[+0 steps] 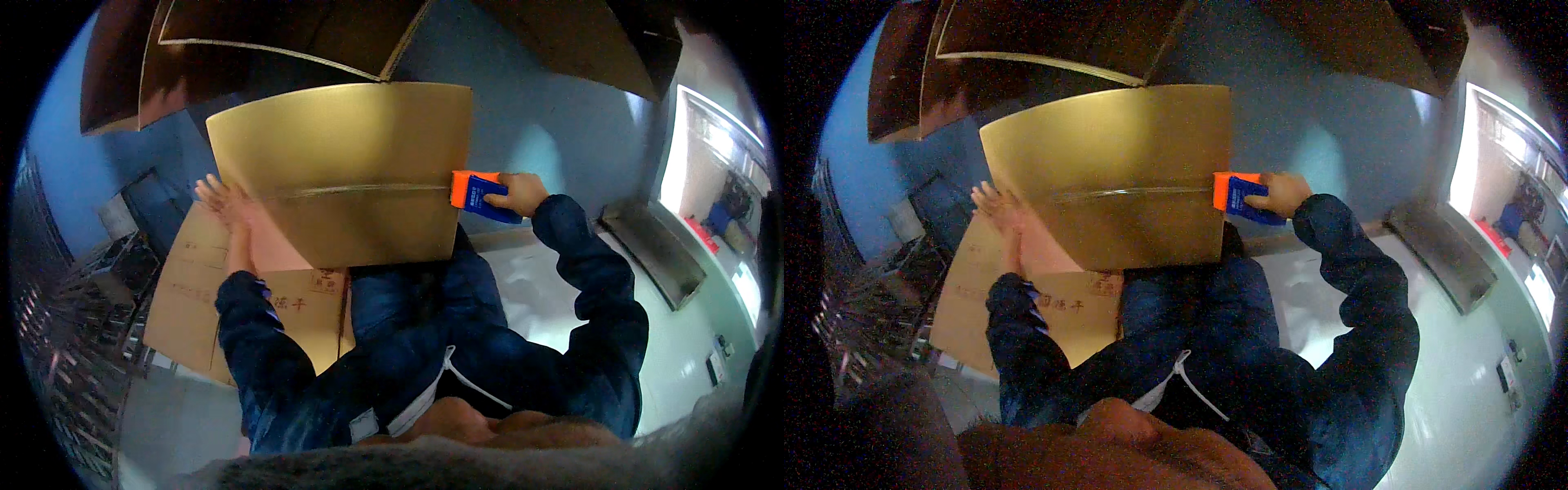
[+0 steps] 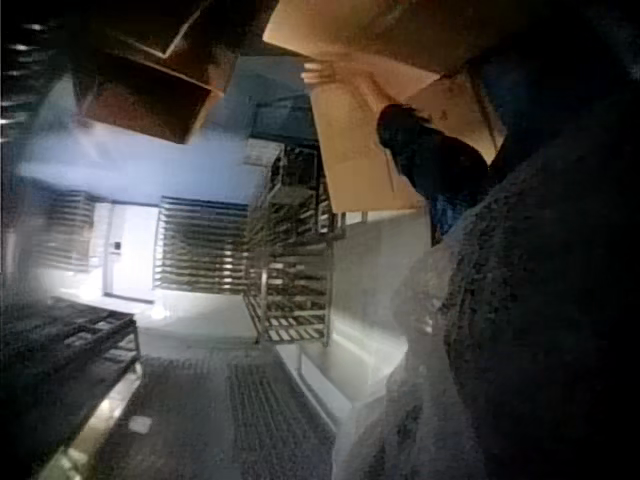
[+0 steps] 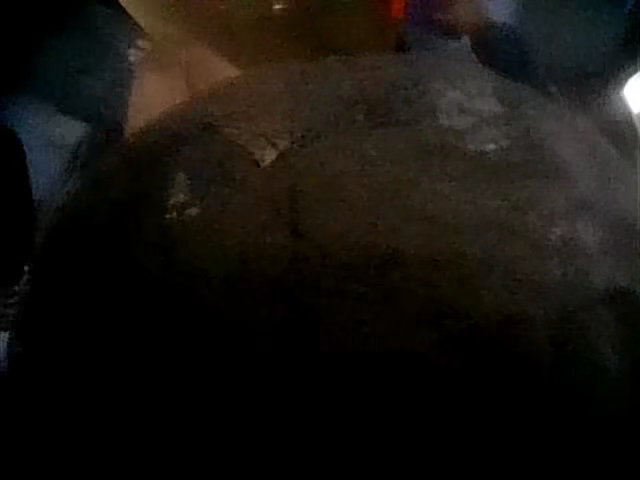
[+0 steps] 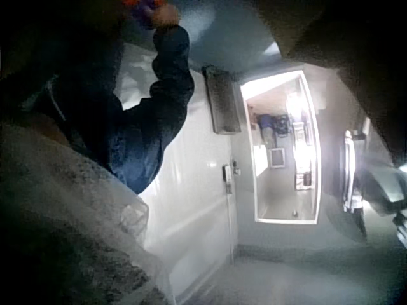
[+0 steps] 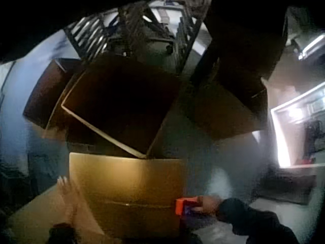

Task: The person walks into a storage area and begins assembling and sealing cardboard boxes. They use a handheld tape dispenser to apply tape to the flaps of multiple boxes, folding them closed and securing them one by one.

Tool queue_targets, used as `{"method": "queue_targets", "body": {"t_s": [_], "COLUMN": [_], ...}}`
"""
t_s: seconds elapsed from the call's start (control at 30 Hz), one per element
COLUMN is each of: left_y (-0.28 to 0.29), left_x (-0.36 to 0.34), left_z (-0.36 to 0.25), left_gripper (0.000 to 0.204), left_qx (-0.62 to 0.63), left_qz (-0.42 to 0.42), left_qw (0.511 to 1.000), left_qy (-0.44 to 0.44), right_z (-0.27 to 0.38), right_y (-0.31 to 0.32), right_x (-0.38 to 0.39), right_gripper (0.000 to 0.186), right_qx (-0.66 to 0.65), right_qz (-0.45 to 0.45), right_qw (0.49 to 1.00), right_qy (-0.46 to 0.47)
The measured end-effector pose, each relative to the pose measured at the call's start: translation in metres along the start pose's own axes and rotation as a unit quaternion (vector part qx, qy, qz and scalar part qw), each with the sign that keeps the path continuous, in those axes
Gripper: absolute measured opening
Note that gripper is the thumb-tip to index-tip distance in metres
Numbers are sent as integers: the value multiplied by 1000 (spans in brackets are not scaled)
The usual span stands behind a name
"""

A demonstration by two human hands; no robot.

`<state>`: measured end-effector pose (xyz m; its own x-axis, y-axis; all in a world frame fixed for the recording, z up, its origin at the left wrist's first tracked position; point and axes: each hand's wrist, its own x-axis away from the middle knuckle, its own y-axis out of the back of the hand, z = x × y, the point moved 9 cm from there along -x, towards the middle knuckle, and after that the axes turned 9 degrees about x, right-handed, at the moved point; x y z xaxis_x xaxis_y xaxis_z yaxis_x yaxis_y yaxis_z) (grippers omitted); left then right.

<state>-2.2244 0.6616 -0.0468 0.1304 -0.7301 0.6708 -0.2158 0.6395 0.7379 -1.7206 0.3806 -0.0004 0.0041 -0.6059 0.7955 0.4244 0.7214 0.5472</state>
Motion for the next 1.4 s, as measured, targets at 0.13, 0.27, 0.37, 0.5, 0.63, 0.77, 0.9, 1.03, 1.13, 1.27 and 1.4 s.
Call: {"method": "queue_targets", "body": {"t_s": [0.13,0.27,0.37,0.5,0.63,0.77,0.9,1.03,1.13,1.27,1.4], "left_y": [-105,-212,-206,-209,-217,-209,-211,-209,-208,-209,-209], "left_x": [131,163,180,191,200,205,200,205,204,201,203], "left_z": [-225,-274,-278,-287,-306,-303,-297,-307,-310,-306,-305], "left_gripper": [56,62,65,65,65,63,62,61,60,59,59], "left_qx": [144,-12,-31,-40,-20,6,6,12,7,-12,14], "left_qz": [70,80,-112,-151,-142,-184,-169,-173,-173,-167,-176], "left_qw": [932,941,891,890,906,880,891,888,889,890,887], "left_qy": [-326,-328,-440,-428,-397,-437,-422,-426,-425,-424,-427], "right_z": [-12,-8,-15,-18,-28,-49,-131,-157,-119,-71,-40], "right_y": [-13,-12,-13,-14,-20,-44,-71,-78,-98,-114,-145], "right_x": [-12,-11,-11,-11,-14,-14,-28,-50,-86,-106,-96], "right_gripper": [56,56,54,52,52,52,54,50,47,36,40], "right_qx": [14,-6,-11,-22,-26,-73,-9,-9,-18,-190,-305], "right_qz": [5,-24,-15,1,-38,-49,-1,-58,-47,-153,-121], "right_qw": [999,996,997,990,987,978,994,997,998,967,937], "right_qy": [39,86,75,140,155,191,109,49,27,-66,-121]}}
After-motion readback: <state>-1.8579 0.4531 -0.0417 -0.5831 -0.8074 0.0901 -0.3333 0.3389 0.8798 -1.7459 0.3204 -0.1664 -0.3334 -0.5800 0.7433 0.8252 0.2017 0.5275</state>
